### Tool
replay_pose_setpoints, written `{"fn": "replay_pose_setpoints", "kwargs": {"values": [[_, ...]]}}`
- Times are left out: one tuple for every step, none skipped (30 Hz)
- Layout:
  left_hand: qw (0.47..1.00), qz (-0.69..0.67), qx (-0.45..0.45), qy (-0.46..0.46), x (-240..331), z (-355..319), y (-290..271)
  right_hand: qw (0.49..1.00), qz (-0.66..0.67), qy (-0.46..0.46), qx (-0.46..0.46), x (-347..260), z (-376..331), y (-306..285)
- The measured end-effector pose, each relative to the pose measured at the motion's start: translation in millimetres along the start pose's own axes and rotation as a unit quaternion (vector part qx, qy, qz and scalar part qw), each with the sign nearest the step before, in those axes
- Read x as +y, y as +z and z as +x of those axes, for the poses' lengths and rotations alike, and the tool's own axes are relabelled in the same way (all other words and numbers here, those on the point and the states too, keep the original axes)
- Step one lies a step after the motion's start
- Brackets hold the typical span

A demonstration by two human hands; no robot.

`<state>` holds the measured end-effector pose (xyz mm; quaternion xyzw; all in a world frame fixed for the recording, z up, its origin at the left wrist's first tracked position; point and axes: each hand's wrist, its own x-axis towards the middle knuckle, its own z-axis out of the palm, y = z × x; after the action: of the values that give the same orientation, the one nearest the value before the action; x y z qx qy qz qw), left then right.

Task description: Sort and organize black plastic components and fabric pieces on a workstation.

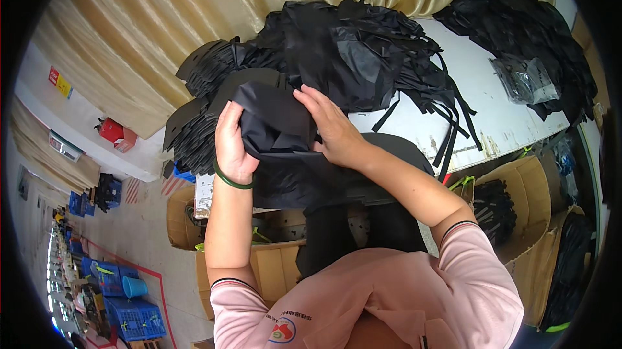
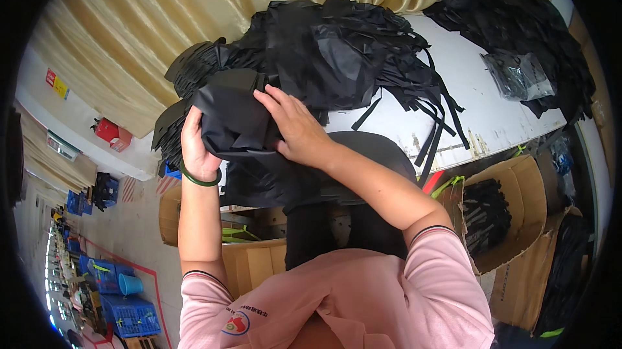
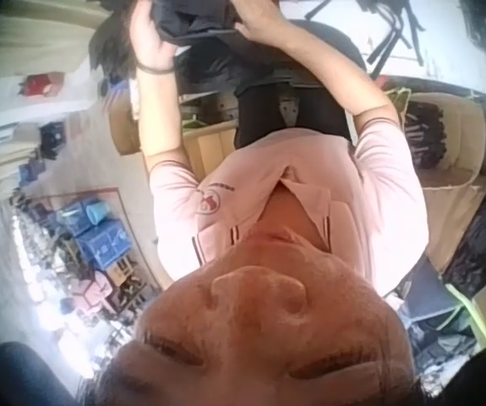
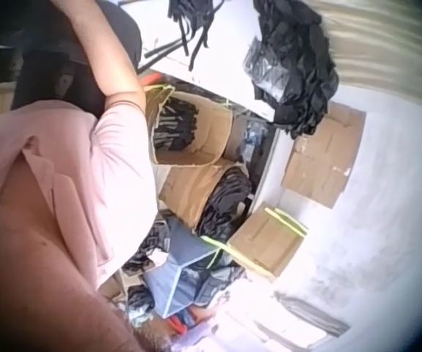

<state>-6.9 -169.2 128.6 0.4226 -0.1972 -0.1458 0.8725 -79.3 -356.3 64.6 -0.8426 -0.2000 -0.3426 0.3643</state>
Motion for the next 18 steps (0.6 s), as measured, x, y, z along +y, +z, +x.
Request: {"fn": "replay_pose_setpoints", "kwargs": {"values": [[0.999, -0.026, 0.006, -0.026, 2, -3, -1, 1.000, 0.002, -0.001, 0.000, 2, 1, 5], [0.999, -0.026, 0.007, -0.025, 5, -7, -2, 0.999, -0.005, -0.018, 0.036, 4, 4, 9], [0.998, -0.054, -0.014, -0.039, 9, -11, -1, 0.997, -0.012, -0.036, 0.072, 5, 6, 11], [0.995, -0.083, -0.034, -0.052, 13, -15, -1, 0.997, -0.009, -0.037, 0.071, 6, 8, 11], [0.992, -0.100, -0.059, -0.057, 15, -15, -8, 0.992, 0.075, -0.031, 0.098, 7, 9, 7], [0.992, -0.100, -0.057, -0.056, 16, -14, -17, 0.979, 0.158, -0.024, 0.125, 8, 10, 3], [0.995, -0.086, -0.034, -0.044, 17, -13, -27, 0.975, 0.153, -0.034, 0.161, 6, 14, -5], [0.997, -0.072, -0.012, -0.033, 18, -12, -33, 0.977, 0.166, -0.010, 0.137, 0, 18, -23], [0.998, -0.018, 0.036, -0.039, 18, -10, -36, 0.976, 0.177, -0.001, 0.130, 4, 23, -35], [0.998, -0.018, 0.035, -0.041, 17, -5, -48, 0.974, 0.187, 0.009, 0.125, 6, 29, -48], [0.993, 0.106, 0.048, -0.025, 11, -1, -76, 0.973, 0.207, 0.035, 0.092, -2, 41, -60], [0.971, 0.229, 0.066, -0.005, 6, 0, -101, 0.970, 0.230, 0.057, 0.057, -16, 56, -72], [0.914, 0.383, 0.124, 0.057, -4, 1, -119, 0.960, 0.254, 0.115, 0.006, -30, 69, -83], [0.872, 0.446, 0.143, 0.143, -17, 0, -110, 0.931, 0.344, 0.122, 0.003, -31, 79, -85], [0.809, 0.504, 0.184, 0.240, -27, -1, -101, 0.924, 0.360, 0.125, 0.016, -38, 89, -87], [0.731, 0.553, 0.219, 0.335, -33, -3, -85, 0.917, 0.376, 0.127, 0.031, -43, 99, -86], [0.793, 0.479, 0.200, 0.319, -40, -11, -65, 0.921, 0.365, 0.136, 0.022, -39, 107, -84], [0.812, 0.440, 0.161, 0.347, -49, -20, -55, 0.922, 0.360, 0.142, 0.006, -40, 117, -78]]}}
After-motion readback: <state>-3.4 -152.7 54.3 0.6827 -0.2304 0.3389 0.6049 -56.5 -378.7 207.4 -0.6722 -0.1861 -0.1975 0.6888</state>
